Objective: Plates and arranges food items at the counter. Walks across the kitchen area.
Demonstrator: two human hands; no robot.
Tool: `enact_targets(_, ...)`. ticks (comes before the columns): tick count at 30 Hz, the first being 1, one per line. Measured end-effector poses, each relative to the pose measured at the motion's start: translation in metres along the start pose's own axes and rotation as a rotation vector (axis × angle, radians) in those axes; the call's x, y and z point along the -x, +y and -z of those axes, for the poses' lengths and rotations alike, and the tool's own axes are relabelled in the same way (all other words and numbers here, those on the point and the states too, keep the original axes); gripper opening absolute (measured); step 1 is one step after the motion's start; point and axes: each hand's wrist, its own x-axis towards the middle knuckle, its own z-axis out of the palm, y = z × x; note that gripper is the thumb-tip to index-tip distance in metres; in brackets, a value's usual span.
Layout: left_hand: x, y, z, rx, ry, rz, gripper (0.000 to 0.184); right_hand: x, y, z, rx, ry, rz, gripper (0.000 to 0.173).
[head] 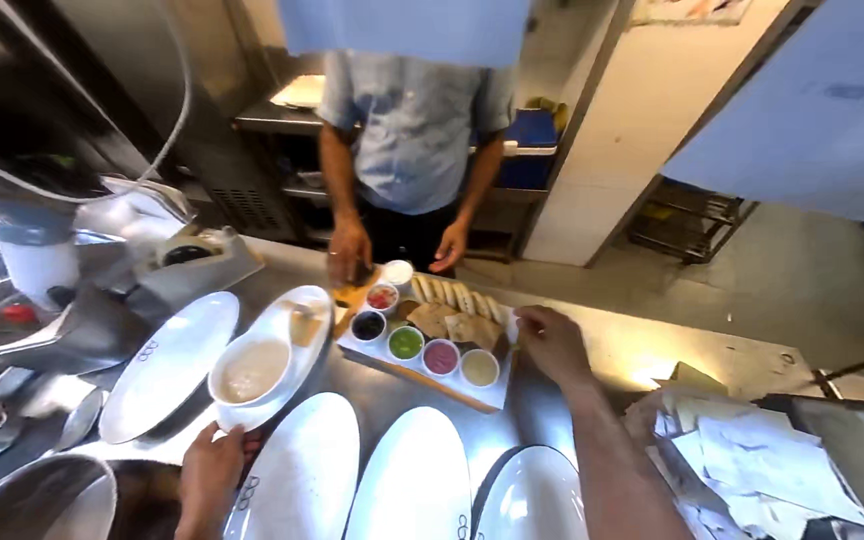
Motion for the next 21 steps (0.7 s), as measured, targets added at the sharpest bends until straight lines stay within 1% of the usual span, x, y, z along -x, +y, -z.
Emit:
enact_targets(2,0.011,0.007,-0.001,-0.152,0.044,-0.052,0.049,0.013,0.000,-0.004,-0.003,0.008,-0.024,0.024)
enact_targets(3,0.024,0.021,0.004,-0.246,0.074,-0.100,0.057,0.017,-0.006,-0.006,-0.009,0.005,-0.025,0.025)
enact_targets(5,0.058,0.054,0.008,-0.352,0.119,-0.267,0.061,0.026,-0.030,-0.017,-0.041,-0.077,0.023,0.028)
enact_targets(6,0.071,0.073,-0.001,-0.411,0.070,-0.324,0.062,0.031,-0.043,-0.023,-0.051,-0.124,0.062,0.028)
enact_targets(7,0.076,0.091,-0.015,-0.459,-0.045,-0.344,0.064,0.036,-0.056,-0.028,-0.062,-0.160,0.099,0.029)
enact_targets(8,0.073,0.108,-0.034,-0.473,-0.192,-0.322,0.070,0.041,-0.069,-0.034,-0.082,-0.163,0.143,0.028)
enact_targets(9,0.064,0.120,-0.055,-0.465,-0.325,-0.260,0.077,0.047,-0.081,-0.040,-0.110,-0.165,0.180,0.026)
enact_targets(10,0.051,0.129,-0.075,-0.451,-0.391,-0.189,0.083,0.052,-0.092,-0.044,-0.142,-0.181,0.208,0.025)
enact_targets(11,0.037,0.136,-0.091,-0.438,-0.394,-0.119,0.087,0.057,-0.100,-0.045,-0.168,-0.207,0.230,0.026)
enact_targets(13,0.011,0.140,-0.111,-0.394,-0.335,-0.001,0.089,0.066,-0.104,-0.043,-0.210,-0.226,0.273,0.027)
enact_targets(14,0.001,0.141,-0.115,-0.385,-0.322,0.047,0.085,0.069,-0.101,-0.041,-0.222,-0.222,0.287,0.027)
enact_targets(16,-0.007,0.139,-0.115,-0.378,-0.347,0.115,0.063,0.075,-0.084,-0.033,-0.232,-0.211,0.283,0.027)
enact_targets(17,-0.007,0.139,-0.115,-0.373,-0.359,0.130,0.061,0.076,-0.075,-0.029,-0.234,-0.199,0.266,0.028)
enact_targets(18,-0.007,0.140,-0.115,-0.370,-0.352,0.125,0.068,0.075,-0.065,-0.026,-0.233,-0.181,0.254,0.028)
enact_targets(19,-0.007,0.141,-0.115,-0.367,-0.340,0.117,0.079,0.074,-0.057,-0.023,-0.233,-0.163,0.243,0.028)
enact_targets(20,-0.007,0.141,-0.116,-0.374,-0.335,0.116,0.083,0.073,-0.052,-0.020,-0.236,-0.146,0.231,0.028)
enact_targets(21,-0.006,0.141,-0.118,-0.383,-0.336,0.123,0.081,0.073,-0.048,-0.018,-0.239,-0.136,0.217,0.028)
